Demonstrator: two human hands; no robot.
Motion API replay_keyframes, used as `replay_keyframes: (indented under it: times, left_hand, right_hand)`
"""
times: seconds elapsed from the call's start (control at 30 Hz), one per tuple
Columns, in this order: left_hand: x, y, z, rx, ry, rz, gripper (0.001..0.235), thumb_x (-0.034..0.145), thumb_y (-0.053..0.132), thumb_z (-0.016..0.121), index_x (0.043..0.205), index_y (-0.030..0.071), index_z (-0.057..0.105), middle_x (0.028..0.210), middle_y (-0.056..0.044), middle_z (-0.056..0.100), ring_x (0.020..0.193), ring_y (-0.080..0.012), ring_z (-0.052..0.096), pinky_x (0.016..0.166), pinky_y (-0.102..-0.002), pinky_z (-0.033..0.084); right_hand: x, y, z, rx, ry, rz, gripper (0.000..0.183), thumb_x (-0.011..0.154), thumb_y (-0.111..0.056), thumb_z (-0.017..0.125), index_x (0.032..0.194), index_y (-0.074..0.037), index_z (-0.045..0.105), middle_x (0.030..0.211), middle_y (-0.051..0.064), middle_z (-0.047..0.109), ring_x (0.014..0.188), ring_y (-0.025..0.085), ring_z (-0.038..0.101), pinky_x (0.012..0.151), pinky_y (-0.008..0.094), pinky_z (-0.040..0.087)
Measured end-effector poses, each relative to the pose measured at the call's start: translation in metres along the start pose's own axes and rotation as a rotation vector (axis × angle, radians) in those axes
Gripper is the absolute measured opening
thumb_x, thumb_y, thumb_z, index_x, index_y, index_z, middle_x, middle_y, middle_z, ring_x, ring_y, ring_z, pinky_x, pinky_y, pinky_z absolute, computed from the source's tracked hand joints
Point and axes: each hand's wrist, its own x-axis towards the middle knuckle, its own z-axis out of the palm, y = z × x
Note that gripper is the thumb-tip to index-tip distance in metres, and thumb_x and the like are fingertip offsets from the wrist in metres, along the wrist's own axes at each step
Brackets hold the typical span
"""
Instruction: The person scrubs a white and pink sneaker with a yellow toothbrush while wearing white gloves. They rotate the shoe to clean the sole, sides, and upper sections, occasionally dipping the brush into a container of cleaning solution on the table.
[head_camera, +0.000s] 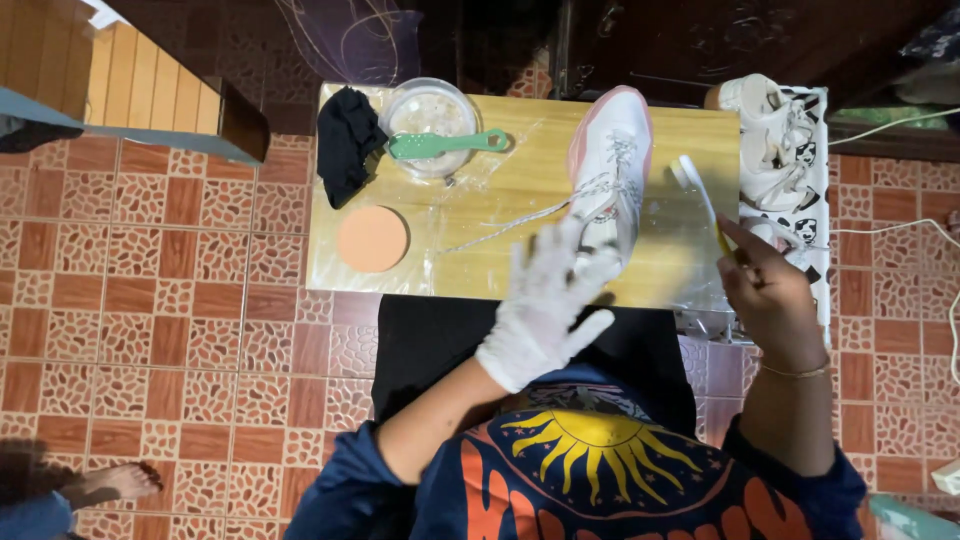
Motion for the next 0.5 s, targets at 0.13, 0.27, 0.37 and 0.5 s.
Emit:
replay_keyframes:
  times: [0.13,0.27,0.37,0.5]
  left_hand:
    - [0.01,-0.009,0.063,-0.129,0.098,-0.01,0.063,0.101,0.05,0.053,0.156,0.022,0.041,0.169,-0.022,0.019,0.158,-0.0488,0.011,0.127,-0.067,0.016]
    - [0.032,-0.033,0.089,-0.447,0.38,-0.082,0.089,0.079,0.05,0.08,0.14,0.002,0.038,0.159,-0.03,0.031,0.149,-0.053,0.031,0.124,-0.055,0.032]
    - [0.04,-0.036,0.084,-0.676,0.347,-0.195,0.093,0.061,0.034,0.093,0.134,-0.002,0.048,0.152,-0.037,0.035,0.146,-0.0463,0.036,0.123,-0.048,0.03]
    - [0.055,-0.057,0.025,-1.064,0.259,-0.152,0.097,0.049,0.017,0.1,0.128,-0.004,0.047,0.131,-0.024,0.048,0.122,-0.0264,0.044,0.108,-0.034,0.033]
  right_hand:
    - [0.004,0.039,0.02,0.054,-0.004,-0.137,0.049,0.104,-0.005,0.053,0.153,-0.005,0.052,0.076,0.001,0.042,0.053,0.009,0.03,0.045,0.026,0.029]
    - [0.011,0.079,0.038,0.133,0.032,-0.249,0.05,0.101,0.0,0.057,0.15,-0.005,0.055,0.077,0.003,0.042,0.054,0.01,0.037,0.046,0.026,0.031]
    - [0.012,0.084,0.045,0.19,0.124,-0.319,0.047,0.1,0.008,0.059,0.148,0.004,0.056,0.081,0.009,0.05,0.054,0.012,0.045,0.046,0.026,0.036]
    - [0.006,0.067,0.057,0.365,0.141,-0.418,0.044,0.108,0.003,0.047,0.15,0.017,0.041,0.064,0.011,0.052,0.056,0.017,0.051,0.062,0.028,0.043]
